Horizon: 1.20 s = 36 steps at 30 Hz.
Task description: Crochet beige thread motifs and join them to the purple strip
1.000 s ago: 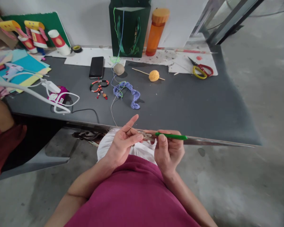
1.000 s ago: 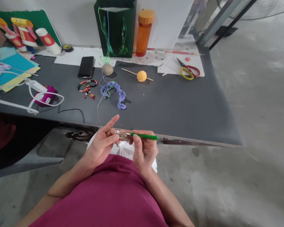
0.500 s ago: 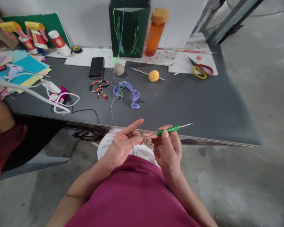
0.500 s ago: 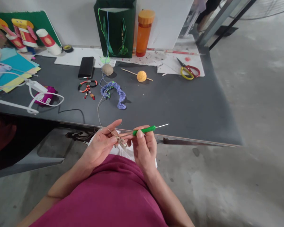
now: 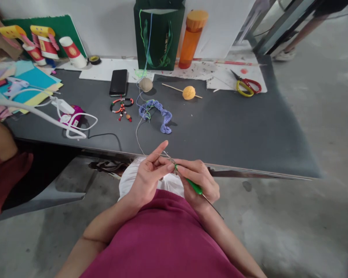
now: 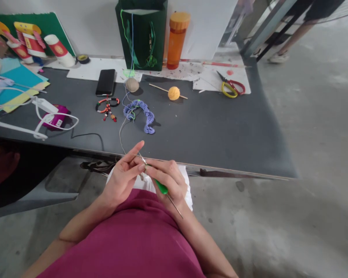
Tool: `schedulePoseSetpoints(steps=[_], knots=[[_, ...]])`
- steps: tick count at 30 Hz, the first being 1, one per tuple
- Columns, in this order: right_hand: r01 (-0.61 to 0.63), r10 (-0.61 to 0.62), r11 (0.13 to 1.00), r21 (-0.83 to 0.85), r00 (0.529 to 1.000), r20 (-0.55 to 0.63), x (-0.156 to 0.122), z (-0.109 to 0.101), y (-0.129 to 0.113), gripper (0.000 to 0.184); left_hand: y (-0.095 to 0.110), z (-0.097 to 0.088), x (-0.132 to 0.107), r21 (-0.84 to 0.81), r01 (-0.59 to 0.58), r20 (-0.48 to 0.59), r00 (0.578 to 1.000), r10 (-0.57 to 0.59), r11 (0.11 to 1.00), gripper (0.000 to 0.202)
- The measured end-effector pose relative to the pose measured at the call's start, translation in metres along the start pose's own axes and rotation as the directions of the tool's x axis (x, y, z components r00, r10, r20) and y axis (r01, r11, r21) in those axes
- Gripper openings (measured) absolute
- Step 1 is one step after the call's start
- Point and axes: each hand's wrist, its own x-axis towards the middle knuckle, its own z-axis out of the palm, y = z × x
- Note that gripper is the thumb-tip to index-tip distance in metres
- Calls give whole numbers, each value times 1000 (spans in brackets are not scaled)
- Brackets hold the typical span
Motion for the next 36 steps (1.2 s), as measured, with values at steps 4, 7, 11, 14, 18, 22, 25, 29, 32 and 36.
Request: schedulePoseSetpoints(steps=[4,7,11,14,18,22,25,29,32,36], knots=[[-186,200,971,153,977,-81,-5,6,-1,19,2,-2,2,-53,97,48,994,-95,994,72],[-300,339,927,224,926,-162,-8,9,-2,6,3,-2,2,-43,142,66,988,-139,989,83],[-334,362,929,162,909,-206,-11,7,-3,4,6,-2,1,-24,145,58,988,-143,989,85],[-337,356,934,120,909,-218,-12,4,-3,5,7,-3,2,-18,147,72,987,-145,989,82],[-345,366,929,131,907,-207,-12,2,-4,10,8,-5,3,-20,160,81,984,-158,987,75],[-392,437,885,253,886,-155,-8,0,-5,11,9,-5,3,-30,181,85,980,-178,983,66],[-417,483,836,356,868,-115,-3,-1,-6,13,11,-5,3,-53,210,129,971,-202,976,61],[-479,574,722,500,818,-46,5,-1,-7,19,12,-2,2,-71,242,203,953,-223,968,57],[-561,655,577,594,752,74,8,3,-8,21,11,0,2,-62,233,211,954,-215,971,55],[-545,636,572,613,767,90,7,10,-7,21,8,1,1,33,116,107,987,-119,993,62]])
